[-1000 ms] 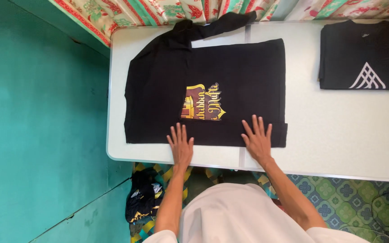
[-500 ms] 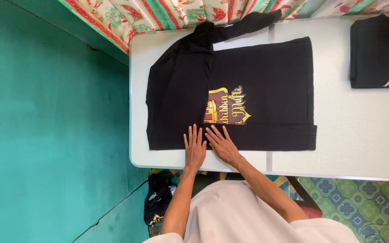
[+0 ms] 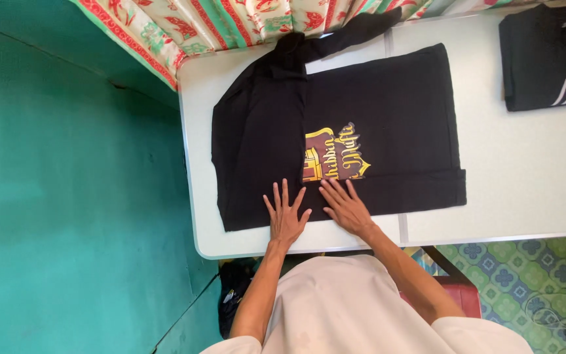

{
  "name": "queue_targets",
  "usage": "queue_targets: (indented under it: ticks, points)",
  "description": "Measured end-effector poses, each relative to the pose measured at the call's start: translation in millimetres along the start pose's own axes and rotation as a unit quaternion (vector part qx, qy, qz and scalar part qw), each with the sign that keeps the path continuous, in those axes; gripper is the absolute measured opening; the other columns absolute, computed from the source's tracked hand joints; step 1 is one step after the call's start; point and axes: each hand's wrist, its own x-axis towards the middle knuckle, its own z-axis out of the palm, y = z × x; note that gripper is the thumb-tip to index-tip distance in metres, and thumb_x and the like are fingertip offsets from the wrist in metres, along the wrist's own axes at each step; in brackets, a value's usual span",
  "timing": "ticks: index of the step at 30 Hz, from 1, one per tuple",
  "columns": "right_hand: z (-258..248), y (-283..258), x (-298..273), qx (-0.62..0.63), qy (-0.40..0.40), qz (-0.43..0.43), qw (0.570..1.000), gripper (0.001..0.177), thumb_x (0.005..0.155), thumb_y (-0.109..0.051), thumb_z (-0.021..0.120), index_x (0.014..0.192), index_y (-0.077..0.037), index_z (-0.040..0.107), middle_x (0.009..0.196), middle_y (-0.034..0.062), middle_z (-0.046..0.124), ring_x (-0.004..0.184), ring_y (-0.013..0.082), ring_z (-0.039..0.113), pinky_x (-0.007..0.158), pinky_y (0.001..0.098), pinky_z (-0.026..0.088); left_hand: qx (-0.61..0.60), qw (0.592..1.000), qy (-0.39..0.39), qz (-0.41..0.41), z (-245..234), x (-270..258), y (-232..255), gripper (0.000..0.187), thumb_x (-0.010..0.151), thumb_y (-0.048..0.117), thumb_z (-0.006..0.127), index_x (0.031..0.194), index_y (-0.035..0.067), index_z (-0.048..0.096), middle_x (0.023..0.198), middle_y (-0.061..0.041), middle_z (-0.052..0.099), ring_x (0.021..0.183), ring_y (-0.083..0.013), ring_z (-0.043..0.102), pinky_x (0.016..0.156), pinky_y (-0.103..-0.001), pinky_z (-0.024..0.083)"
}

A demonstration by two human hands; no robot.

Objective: The person folds a black long-sleeved shirt on a white table. They smooth the fabric, fold the sleeves inward, and fold the bottom up multiple times to create a compact stack.

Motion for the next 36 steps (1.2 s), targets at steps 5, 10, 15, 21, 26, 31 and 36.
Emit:
queue_targets:
  ticks: [5, 10, 15, 21, 26, 31, 36]
  points:
    - [-25.0, 69.4, -60.5, -0.047, -0.038, 0.119, 0.991, 0.059, 0.102, -0.053, 0.042, 0.157, -0.030, 0.042, 0.171, 0.0024, 0.030, 0.159, 0.0275, 0.022, 0.127, 0.0603, 0.010, -0.002, 1.000, -0.010, -0.004, 1.3, -0.1, -0.5, 0.073, 0.095, 0.055, 0.054, 0.160, 0.033, 0.029, 0.170, -0.019, 0.006, 0.155, -0.0439, -0.002, 0.113, -0.076, 0.003]
    - [-23.9, 69.4, -60.8, -0.051, -0.057, 0.213, 0.974, 0.053, 0.104, -0.053, 0.041, 0.154, -0.035, 0.047, 0.174, 0.0059, 0.028, 0.162, 0.0312, 0.017, 0.126, 0.0652, 0.006, -0.015, 1.000, -0.005, 0.000, 6.6, 7.3, 8.4, 0.076, 0.092, 0.053, 0.059, 0.158, 0.028, 0.032, 0.169, -0.022, 0.004, 0.154, -0.0472, -0.004, 0.111, -0.077, 0.002]
    - [12.1, -10.6, -4.7, 0.000, 0.008, 0.084, 0.996, 0.050, 0.105, -0.041, 0.045, 0.154, -0.031, 0.046, 0.169, 0.0000, 0.032, 0.157, 0.0256, 0.023, 0.125, 0.0600, 0.012, 0.011, 0.999, 0.021, 0.027, 18.1, 19.3, 24.9, 0.064, 0.100, 0.047, 0.048, 0.159, 0.029, 0.032, 0.169, -0.019, 0.009, 0.154, -0.0471, 0.002, 0.113, -0.074, 0.009]
    - [-9.9, 53.5, -48.2, -0.066, -0.037, 0.208, 0.975, 0.057, 0.101, -0.052, 0.046, 0.156, -0.038, 0.040, 0.173, 0.0080, 0.023, 0.158, 0.0353, 0.019, 0.123, 0.0658, 0.016, 0.050, 0.998, 0.032, 0.026, 26.7, 16.2, 17.4, 0.071, 0.097, 0.054, 0.049, 0.160, 0.032, 0.027, 0.169, -0.019, 0.010, 0.153, -0.0490, 0.003, 0.113, -0.075, 0.008]
    - [-33.4, 104.5, -93.2, -0.065, -0.011, 0.283, 0.957, 0.058, 0.105, -0.053, 0.039, 0.160, -0.034, 0.038, 0.173, 0.0125, 0.022, 0.159, 0.0369, 0.016, 0.122, 0.0687, 0.011, 0.053, 0.996, 0.055, 0.040, 24.3, 19.8, 33.5, 0.072, 0.094, 0.045, 0.055, 0.158, 0.020, 0.034, 0.169, -0.019, 0.013, 0.154, -0.0483, 0.006, 0.114, -0.072, 0.011]
    - [-13.0, 70.9, -60.4, -0.068, 0.030, 0.249, 0.966, 0.063, 0.102, -0.044, 0.051, 0.159, -0.021, 0.041, 0.171, 0.0142, 0.025, 0.158, 0.0361, 0.019, 0.123, 0.0640, 0.012, 0.011, 0.993, 0.093, 0.076, 35.2, 40.3, 92.6, 0.071, 0.092, 0.028, 0.061, 0.155, 0.007, 0.037, 0.167, -0.023, 0.021, 0.152, -0.0481, 0.015, 0.115, -0.069, 0.017]
    - [-8.6, 52.6, -58.5, -0.038, 0.013, 0.207, 0.978, 0.057, 0.105, -0.046, 0.039, 0.158, -0.026, 0.039, 0.171, 0.0076, 0.025, 0.157, 0.0310, 0.021, 0.125, 0.0574, 0.016, 0.014, 0.997, 0.007, 0.072, 41.6, 37.6, 110.8, 0.070, 0.099, 0.040, 0.053, 0.159, 0.013, 0.030, 0.169, -0.016, 0.016, 0.156, -0.0390, 0.010, 0.117, -0.067, 0.015]
